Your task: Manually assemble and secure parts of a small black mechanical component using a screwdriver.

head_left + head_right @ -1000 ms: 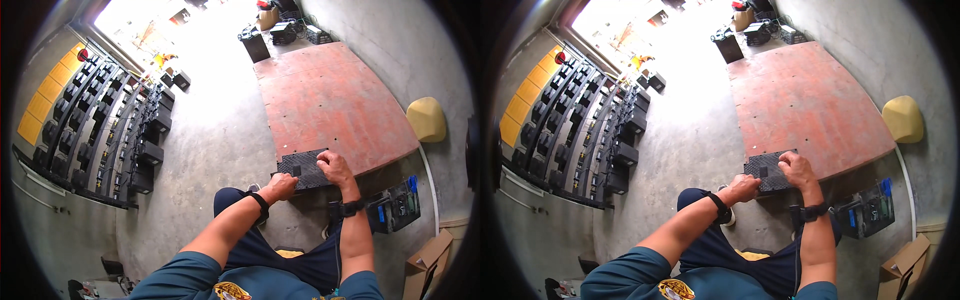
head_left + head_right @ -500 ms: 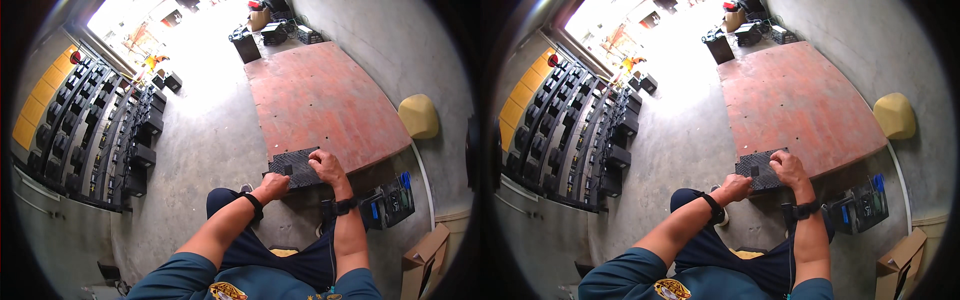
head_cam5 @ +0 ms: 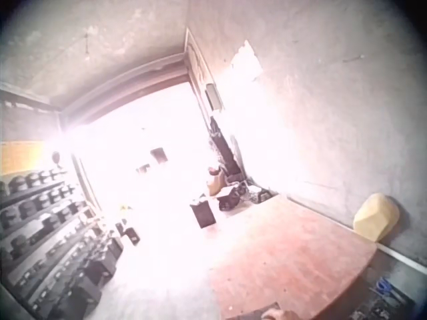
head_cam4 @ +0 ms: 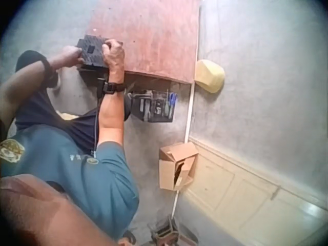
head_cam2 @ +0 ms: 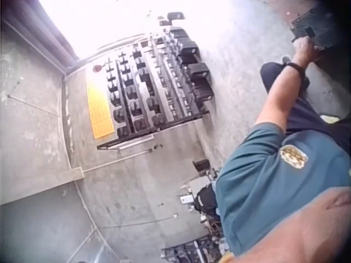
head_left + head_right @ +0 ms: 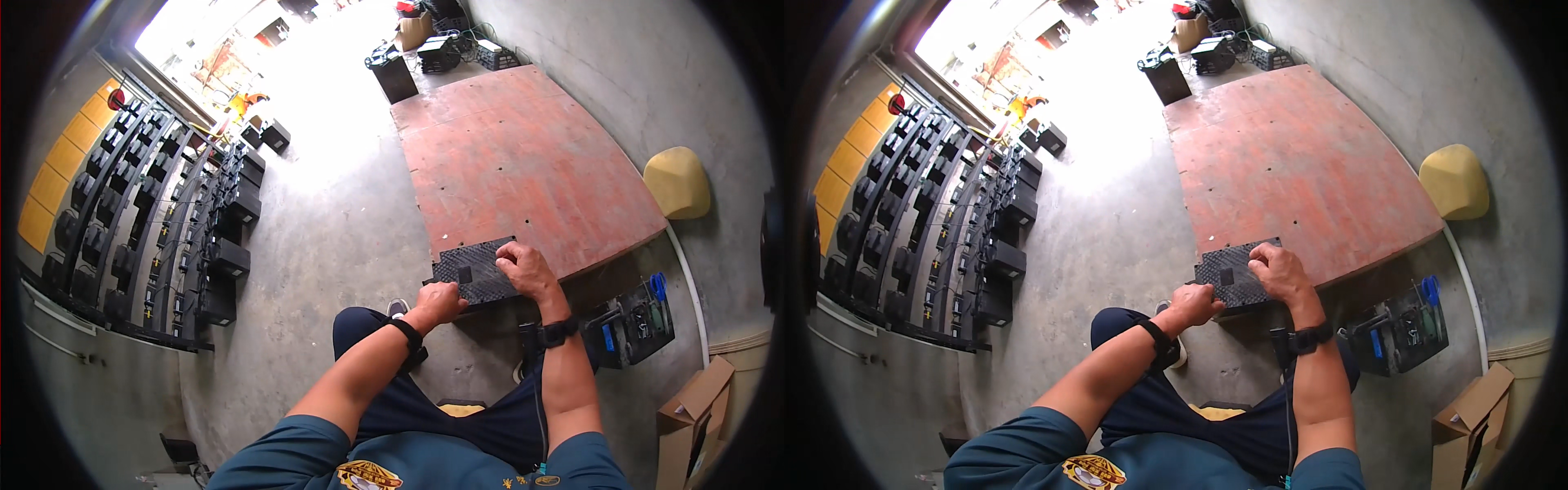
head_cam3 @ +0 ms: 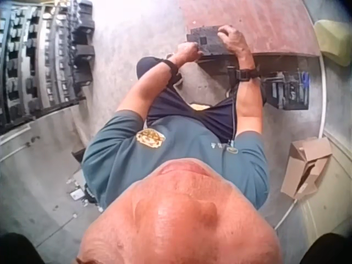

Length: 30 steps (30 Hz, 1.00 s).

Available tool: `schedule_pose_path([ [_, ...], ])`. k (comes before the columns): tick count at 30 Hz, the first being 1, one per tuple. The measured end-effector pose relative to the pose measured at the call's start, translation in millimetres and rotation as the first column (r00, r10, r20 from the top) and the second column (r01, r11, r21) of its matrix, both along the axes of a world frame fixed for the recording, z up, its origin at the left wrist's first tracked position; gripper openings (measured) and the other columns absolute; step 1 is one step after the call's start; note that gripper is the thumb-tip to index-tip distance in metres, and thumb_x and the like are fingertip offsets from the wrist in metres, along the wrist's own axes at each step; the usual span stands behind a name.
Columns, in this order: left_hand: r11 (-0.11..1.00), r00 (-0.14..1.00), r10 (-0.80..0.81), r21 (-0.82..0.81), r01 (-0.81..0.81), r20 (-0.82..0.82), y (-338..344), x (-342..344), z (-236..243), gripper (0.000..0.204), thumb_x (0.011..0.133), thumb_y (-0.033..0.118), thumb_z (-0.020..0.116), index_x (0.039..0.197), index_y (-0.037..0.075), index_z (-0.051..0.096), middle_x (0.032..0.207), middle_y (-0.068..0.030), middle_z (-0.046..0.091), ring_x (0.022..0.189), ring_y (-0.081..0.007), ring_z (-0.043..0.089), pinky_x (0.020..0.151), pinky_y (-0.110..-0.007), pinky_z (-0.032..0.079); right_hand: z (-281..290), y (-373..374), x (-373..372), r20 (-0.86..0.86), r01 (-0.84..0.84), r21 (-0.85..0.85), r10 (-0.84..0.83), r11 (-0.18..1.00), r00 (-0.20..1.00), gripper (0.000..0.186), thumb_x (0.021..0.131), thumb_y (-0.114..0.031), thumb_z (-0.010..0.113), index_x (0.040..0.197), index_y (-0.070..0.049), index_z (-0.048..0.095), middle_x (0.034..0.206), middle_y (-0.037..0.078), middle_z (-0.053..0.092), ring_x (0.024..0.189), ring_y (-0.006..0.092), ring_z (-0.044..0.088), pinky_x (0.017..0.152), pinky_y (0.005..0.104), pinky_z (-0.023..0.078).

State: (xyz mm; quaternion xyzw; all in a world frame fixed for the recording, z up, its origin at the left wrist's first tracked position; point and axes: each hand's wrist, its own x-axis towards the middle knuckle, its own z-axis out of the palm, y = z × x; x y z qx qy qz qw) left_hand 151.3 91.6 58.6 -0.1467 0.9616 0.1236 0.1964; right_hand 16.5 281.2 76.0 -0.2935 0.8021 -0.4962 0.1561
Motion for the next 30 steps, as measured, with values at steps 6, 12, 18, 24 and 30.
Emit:
schedule_pose_path([
  [6, 0.919, 0.924, -0.383, -0.108, 0.38, -0.014, -10.0, -2.6, -6.2, 0.025, 0.083, 0.028, 0.067, 0.094, 0.006, 0.07, 0.093, -0.0182, 0.073, 0.088, -0.0369, 0.072, 0.077, -0.049, 0.056, 1.4, -0.9, 0.7, 0.0, -0.002, -0.025, 0.002, 1.0, 1.0, 0.024, 0.088, -0.022, 0.068, 0.103, -0.003, 0.07, 0.094, 0.018, 0.074, 0.09, 0.0313, 0.072, 0.081, 0.0395, 0.056],
  [12, 0.993, 0.987, -0.116, 0.014, 0.118, -0.111, -6.6, 6.3, -2.1, 0.033, 0.089, 0.038, 0.066, 0.097, 0.007, 0.069, 0.094, -0.0195, 0.072, 0.088, -0.0381, 0.07, 0.077, -0.049, 0.055, 3.8, 0.7, 3.5, 0.012, -0.003, -0.024, 0.003, 1.0, 1.0, 0.023, 0.088, -0.02, 0.067, 0.102, -0.003, 0.07, 0.094, 0.018, 0.073, 0.09, 0.0319, 0.072, 0.08, 0.0396, 0.056],
  [18, 0.994, 0.99, -0.109, -0.027, 0.107, -0.086, -4.0, 1.9, -6.0, 0.036, 0.089, 0.041, 0.066, 0.09, 0.005, 0.069, 0.088, -0.0189, 0.072, 0.092, -0.0371, 0.07, 0.077, -0.049, 0.055, 4.6, 2.1, 3.5, 0.001, -0.004, -0.013, 0.004, 1.0, 1.0, 0.024, 0.089, -0.022, 0.066, 0.103, -0.003, 0.07, 0.093, 0.018, 0.073, 0.089, 0.033, 0.072, 0.08, 0.0403, 0.056],
  [24, 0.927, 0.928, -0.369, -0.088, 0.364, -0.045, -12.5, -4.0, -6.1, 0.023, 0.086, 0.029, 0.065, 0.087, 0.007, 0.068, 0.091, -0.018, 0.072, 0.092, -0.0363, 0.069, 0.076, -0.049, 0.055, 2.5, -0.2, 2.1, -0.026, 0.001, -0.008, -0.001, 1.0, 1.0, 0.025, 0.089, -0.023, 0.066, 0.102, -0.003, 0.07, 0.092, 0.018, 0.073, 0.089, 0.0327, 0.071, 0.08, 0.0405, 0.056],
  [30, 0.999, 0.999, -0.02, 0.046, 0.022, -0.034, -11.2, -0.2, -4.6, 0.045, 0.085, 0.052, 0.067, 0.096, 0.009, 0.073, 0.096, -0.017, 0.073, 0.096, -0.0371, 0.069, 0.085, -0.048, 0.054, 0.8, 1.3, 0.6, -0.019, 0.005, -0.001, -0.005, 1.0, 1.0, 0.024, 0.089, -0.024, 0.065, 0.102, -0.004, 0.071, 0.093, 0.018, 0.073, 0.09, 0.0339, 0.07, 0.081, 0.0419, 0.055],
])
